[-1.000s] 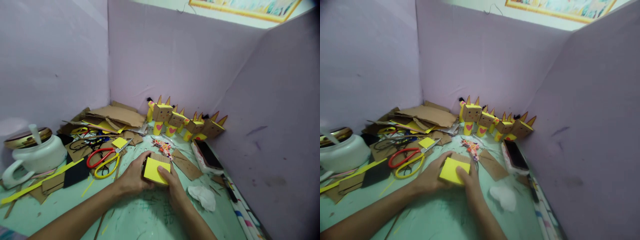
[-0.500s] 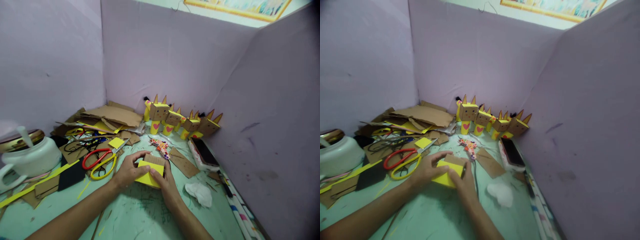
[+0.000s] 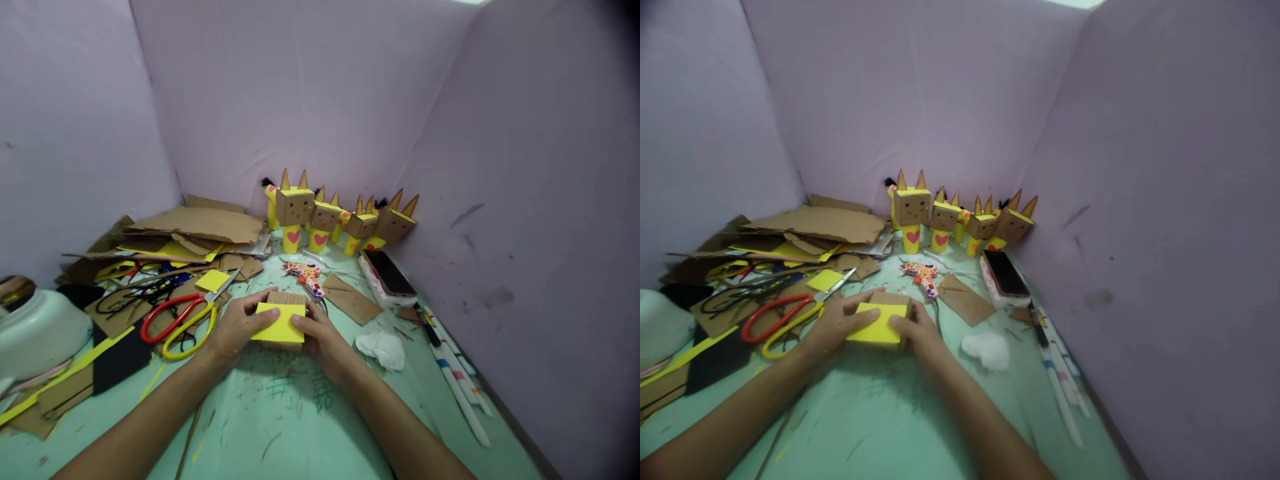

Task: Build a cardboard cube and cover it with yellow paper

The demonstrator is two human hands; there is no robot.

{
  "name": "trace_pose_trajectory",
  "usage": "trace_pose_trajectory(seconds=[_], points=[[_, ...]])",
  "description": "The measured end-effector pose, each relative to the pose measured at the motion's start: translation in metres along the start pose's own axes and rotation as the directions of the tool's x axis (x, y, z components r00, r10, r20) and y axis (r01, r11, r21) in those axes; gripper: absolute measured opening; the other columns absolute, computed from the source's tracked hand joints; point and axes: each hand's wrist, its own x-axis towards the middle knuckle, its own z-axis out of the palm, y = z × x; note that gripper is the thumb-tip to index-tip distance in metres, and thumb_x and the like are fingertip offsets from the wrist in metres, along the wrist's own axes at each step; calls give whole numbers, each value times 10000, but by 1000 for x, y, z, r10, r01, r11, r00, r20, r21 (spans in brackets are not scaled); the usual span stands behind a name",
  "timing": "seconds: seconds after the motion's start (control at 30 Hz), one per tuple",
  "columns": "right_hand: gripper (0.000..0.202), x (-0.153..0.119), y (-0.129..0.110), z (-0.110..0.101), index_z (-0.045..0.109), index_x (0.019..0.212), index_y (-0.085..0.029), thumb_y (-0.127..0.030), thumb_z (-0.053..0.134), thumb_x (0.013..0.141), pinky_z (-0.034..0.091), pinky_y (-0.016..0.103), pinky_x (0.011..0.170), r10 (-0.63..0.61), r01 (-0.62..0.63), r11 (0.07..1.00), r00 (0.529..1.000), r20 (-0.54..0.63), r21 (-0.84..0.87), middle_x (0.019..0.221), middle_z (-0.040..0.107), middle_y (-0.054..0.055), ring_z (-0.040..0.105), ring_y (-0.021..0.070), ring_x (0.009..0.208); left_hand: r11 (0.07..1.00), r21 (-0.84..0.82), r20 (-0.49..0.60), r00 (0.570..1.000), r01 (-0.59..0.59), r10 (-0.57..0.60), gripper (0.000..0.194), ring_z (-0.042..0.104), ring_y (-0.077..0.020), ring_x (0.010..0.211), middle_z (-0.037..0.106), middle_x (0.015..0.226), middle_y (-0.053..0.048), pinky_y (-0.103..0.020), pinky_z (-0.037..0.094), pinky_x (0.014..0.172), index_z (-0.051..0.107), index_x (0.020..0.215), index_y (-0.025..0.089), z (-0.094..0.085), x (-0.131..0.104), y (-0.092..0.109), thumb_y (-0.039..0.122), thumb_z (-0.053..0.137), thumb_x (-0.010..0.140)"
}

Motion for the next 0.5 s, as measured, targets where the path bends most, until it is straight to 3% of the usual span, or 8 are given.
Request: trace_pose_trajectory(seconds=[0.27, 0.5], points=[[537, 1, -2, -6, 561, 1121, -185, -251, 745, 622, 501, 333, 790, -7, 8, 999, 1000, 26, -36, 1020, 685, 52, 666, 244, 925, 999, 1, -9, 999, 35, -35, 861, 652, -235, 785, 736, 989, -113, -279, 489, 647, 615, 1209, 65, -1, 3, 0, 402, 857, 454], [534, 2, -1, -3, 570, 1075, -189, -274, 756, 581, 496, 351, 795, -4, 3, 999, 1000, -6, -45, 961, 694, 41, 671, 250, 891, 999, -38, 50, 999, -7, 9, 596, 649, -186, 726, 740, 875, -45, -245, 496, 640, 673, 1097, 150, -1, 2, -6, 374, 816, 563]])
